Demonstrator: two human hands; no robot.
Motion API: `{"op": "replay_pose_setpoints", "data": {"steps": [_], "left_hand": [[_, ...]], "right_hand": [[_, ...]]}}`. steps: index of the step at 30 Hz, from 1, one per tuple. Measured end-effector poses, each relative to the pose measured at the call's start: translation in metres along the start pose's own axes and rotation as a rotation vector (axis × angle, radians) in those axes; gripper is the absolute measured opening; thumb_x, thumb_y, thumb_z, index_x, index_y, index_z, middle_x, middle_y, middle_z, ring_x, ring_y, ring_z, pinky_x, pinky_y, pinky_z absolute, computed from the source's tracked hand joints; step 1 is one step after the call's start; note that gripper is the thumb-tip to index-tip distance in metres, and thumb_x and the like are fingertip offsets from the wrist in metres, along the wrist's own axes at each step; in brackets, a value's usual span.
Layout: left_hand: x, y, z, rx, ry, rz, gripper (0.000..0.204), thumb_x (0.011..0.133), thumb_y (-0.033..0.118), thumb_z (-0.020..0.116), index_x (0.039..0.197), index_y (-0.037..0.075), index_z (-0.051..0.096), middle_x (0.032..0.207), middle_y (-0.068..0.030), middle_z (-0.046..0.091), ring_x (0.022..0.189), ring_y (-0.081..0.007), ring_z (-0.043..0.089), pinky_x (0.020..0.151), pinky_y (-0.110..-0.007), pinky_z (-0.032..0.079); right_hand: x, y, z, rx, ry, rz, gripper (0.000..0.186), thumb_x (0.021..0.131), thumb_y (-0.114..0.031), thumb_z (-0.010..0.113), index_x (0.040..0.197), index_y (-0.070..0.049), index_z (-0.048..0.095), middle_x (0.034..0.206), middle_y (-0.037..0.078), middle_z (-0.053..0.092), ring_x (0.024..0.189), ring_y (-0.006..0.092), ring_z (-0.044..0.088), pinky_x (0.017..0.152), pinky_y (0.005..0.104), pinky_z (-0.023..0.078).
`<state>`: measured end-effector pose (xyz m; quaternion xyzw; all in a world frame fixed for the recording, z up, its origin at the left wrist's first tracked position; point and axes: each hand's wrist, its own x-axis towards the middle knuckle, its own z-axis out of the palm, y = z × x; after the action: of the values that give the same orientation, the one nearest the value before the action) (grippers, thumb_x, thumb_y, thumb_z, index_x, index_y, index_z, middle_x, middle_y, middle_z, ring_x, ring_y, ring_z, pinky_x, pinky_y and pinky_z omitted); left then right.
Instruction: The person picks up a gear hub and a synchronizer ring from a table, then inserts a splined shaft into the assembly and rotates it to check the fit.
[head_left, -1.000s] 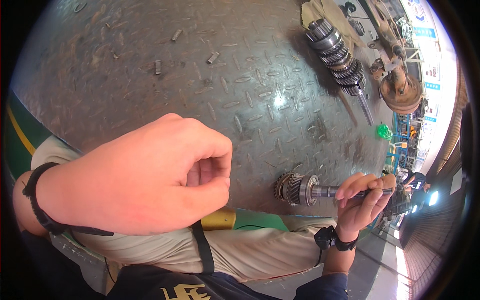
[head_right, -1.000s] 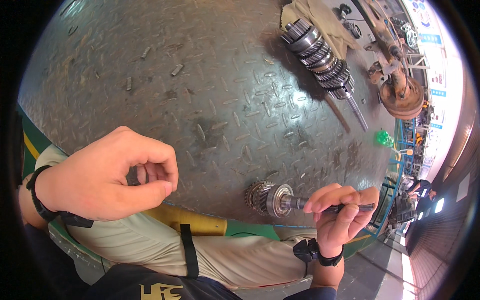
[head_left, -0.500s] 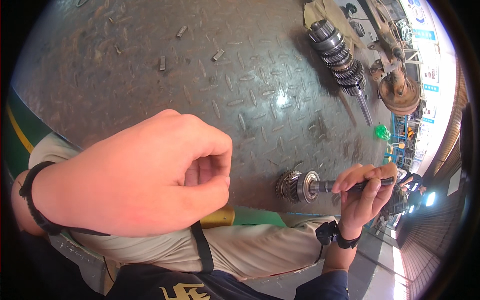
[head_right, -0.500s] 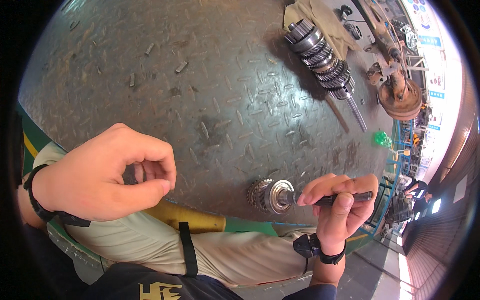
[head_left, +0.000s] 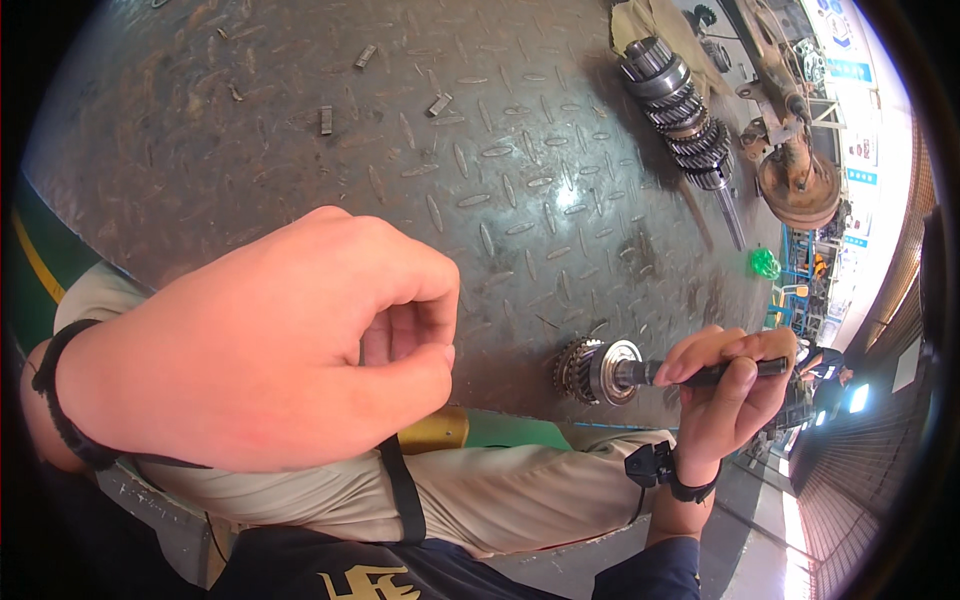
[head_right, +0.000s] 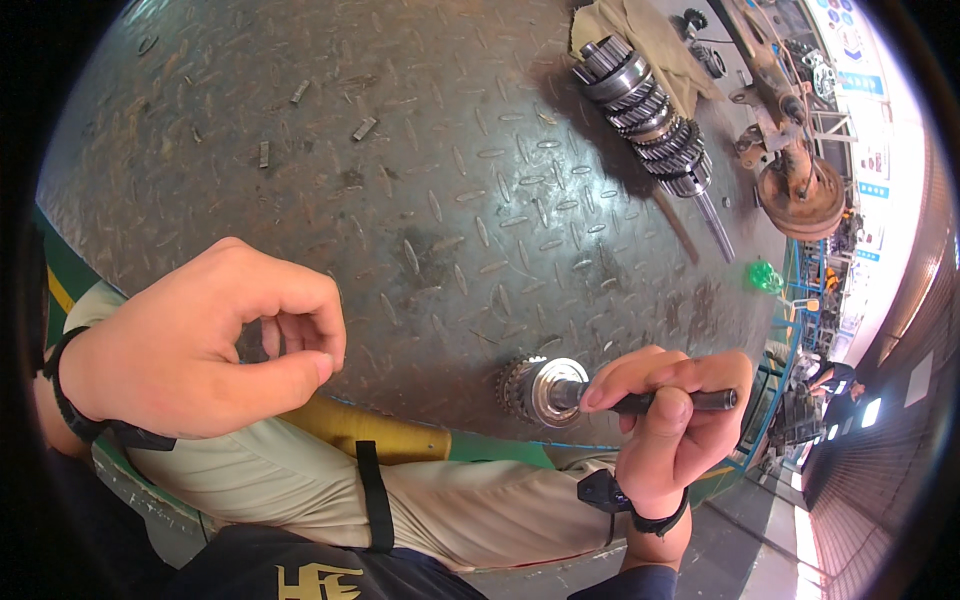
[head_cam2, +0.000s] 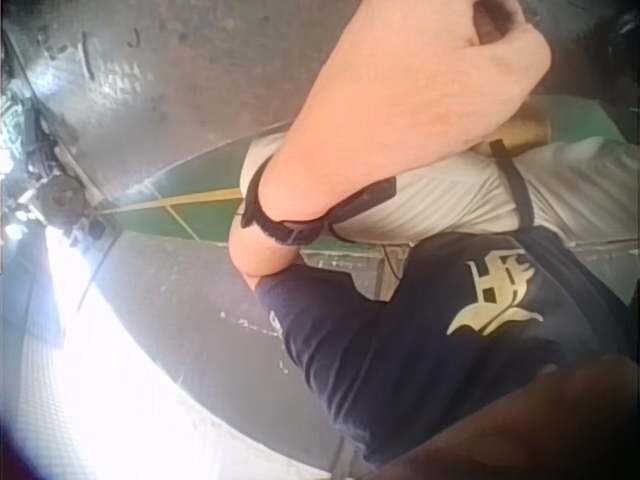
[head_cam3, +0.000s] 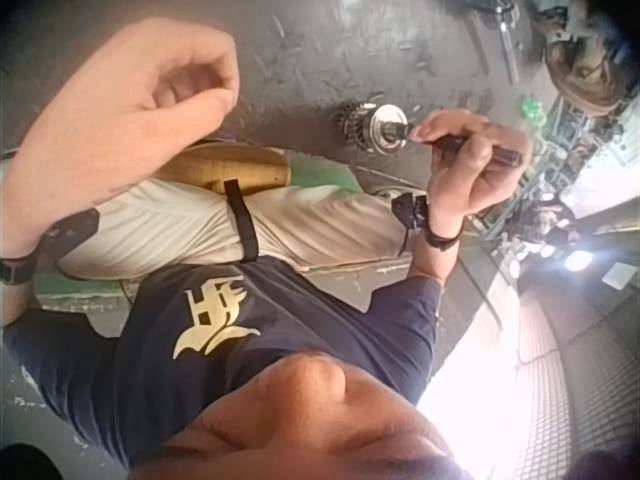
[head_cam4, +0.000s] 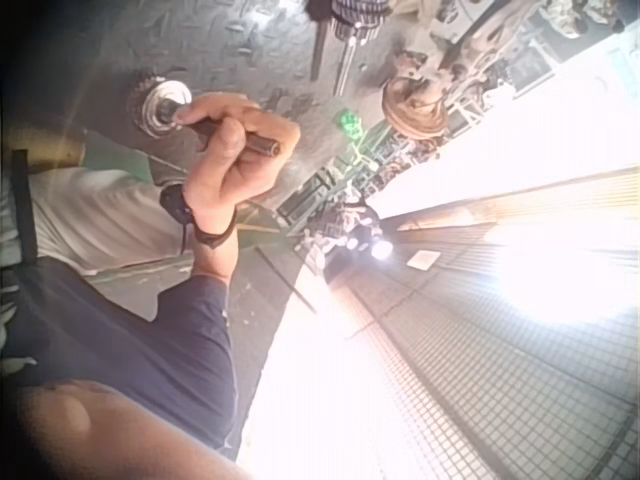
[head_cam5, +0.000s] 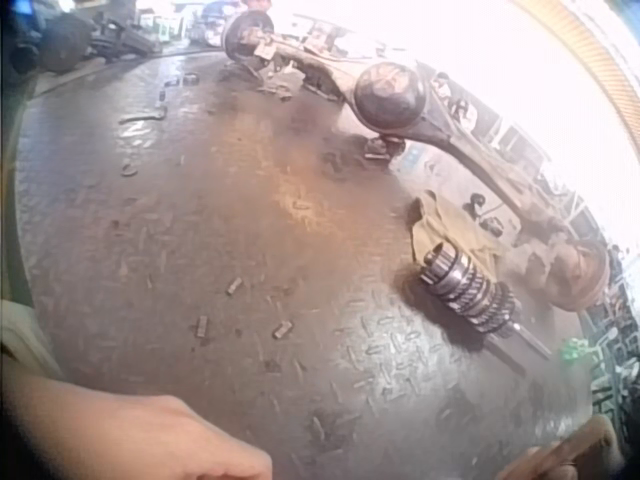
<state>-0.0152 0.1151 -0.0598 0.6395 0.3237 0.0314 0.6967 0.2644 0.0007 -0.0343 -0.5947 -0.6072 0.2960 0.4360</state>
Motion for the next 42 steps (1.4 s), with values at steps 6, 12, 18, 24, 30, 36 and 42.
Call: {"op": "replay_pose_setpoints", "data": {"steps": [6,12,18,24,30,36,42], "left_hand": [[0.003,0.001,0.004,0.009,0.004,-0.021,0.008,0.080,0.005,0.060,0.080,-0.002,0.063,0.068,-0.0043,0.062,0.063,-0.0108,0.059,0.060,-0.024,0.045],[0.003,0.004,0.004,-0.006,0.006,-0.057,0.009,0.080,0.005,0.059,0.080,-0.003,0.063,0.069,-0.0050,0.063,0.065,-0.0106,0.058,0.061,-0.024,0.046],[-0.003,0.005,-0.004,-0.049,0.001,-0.050,0.010,0.081,0.005,0.058,0.083,-0.003,0.064,0.071,-0.0045,0.064,0.067,-0.0095,0.059,0.063,-0.024,0.046],[-0.003,0.007,-0.006,-0.001,-0.037,-0.009,0.010,0.089,0.008,0.061,0.091,-0.001,0.063,0.072,-0.0014,0.062,0.067,-0.0043,0.055,0.063,-0.022,0.047],[-0.002,-0.005,-0.001,0.032,-0.024,0.104,0.013,0.092,0.012,0.055,0.087,-0.001,0.056,0.066,-0.0051,0.058,0.059,-0.0099,0.051,0.052,-0.029,0.043],[0.004,-0.012,0.005,0.038,0.029,0.199,0.017,0.088,0.013,0.054,0.083,-0.003,0.057,0.064,-0.0079,0.058,0.057,-0.0139,0.051,0.052,-0.032,0.043],[0.006,-0.001,0.004,-0.016,-0.043,0.110,0.019,0.088,0.014,0.054,0.080,-0.003,0.057,0.066,-0.0059,0.058,0.059,-0.0122,0.053,0.053,-0.030,0.042]], "right_hand": [[-0.006,-0.005,0.003,0.008,-0.094,-0.079,0.023,0.100,-0.020,0.048,0.097,-0.002,0.035,0.070,0.019,0.059,0.062,0.0225,0.060,0.060,0.0350,0.053],[-0.009,-0.004,-0.001,-0.004,-0.146,-0.095,0.017,0.100,-0.014,0.047,0.099,-0.002,0.034,0.075,0.019,0.060,0.064,0.0215,0.060,0.063,0.0348,0.053],[-0.005,-0.011,0.000,-0.009,-0.216,-0.164,0.009,0.096,-0.001,0.046,0.096,0.000,0.038,0.074,0.019,0.062,0.063,0.0200,0.060,0.058,0.0326,0.051],[-0.006,0.000,-0.006,-0.002,-0.220,-0.232,0.007,0.095,0.000,0.047,0.094,0.000,0.040,0.073,0.018,0.064,0.061,0.0190,0.060,0.057,0.0307,0.051],[-0.016,-0.006,-0.010,-0.167,-0.210,-0.161,0.016,0.097,-0.014,0.049,0.092,-0.004,0.038,0.072,0.014,0.063,0.062,0.0190,0.060,0.057,0.0297,0.049],[-0.009,-0.028,-0.009,-0.006,-0.267,-0.063,0.018,0.100,-0.017,0.050,0.095,-0.001,0.043,0.081,0.015,0.064,0.067,0.0138,0.057,0.063,0.0263,0.049],[-0.008,-0.032,-0.013,-0.026,-0.236,-0.091,0.018,0.101,-0.016,0.048,0.092,0.000,0.047,0.079,0.012,0.065,0.063,0.0124,0.056,0.060,0.0256,0.048]]}}
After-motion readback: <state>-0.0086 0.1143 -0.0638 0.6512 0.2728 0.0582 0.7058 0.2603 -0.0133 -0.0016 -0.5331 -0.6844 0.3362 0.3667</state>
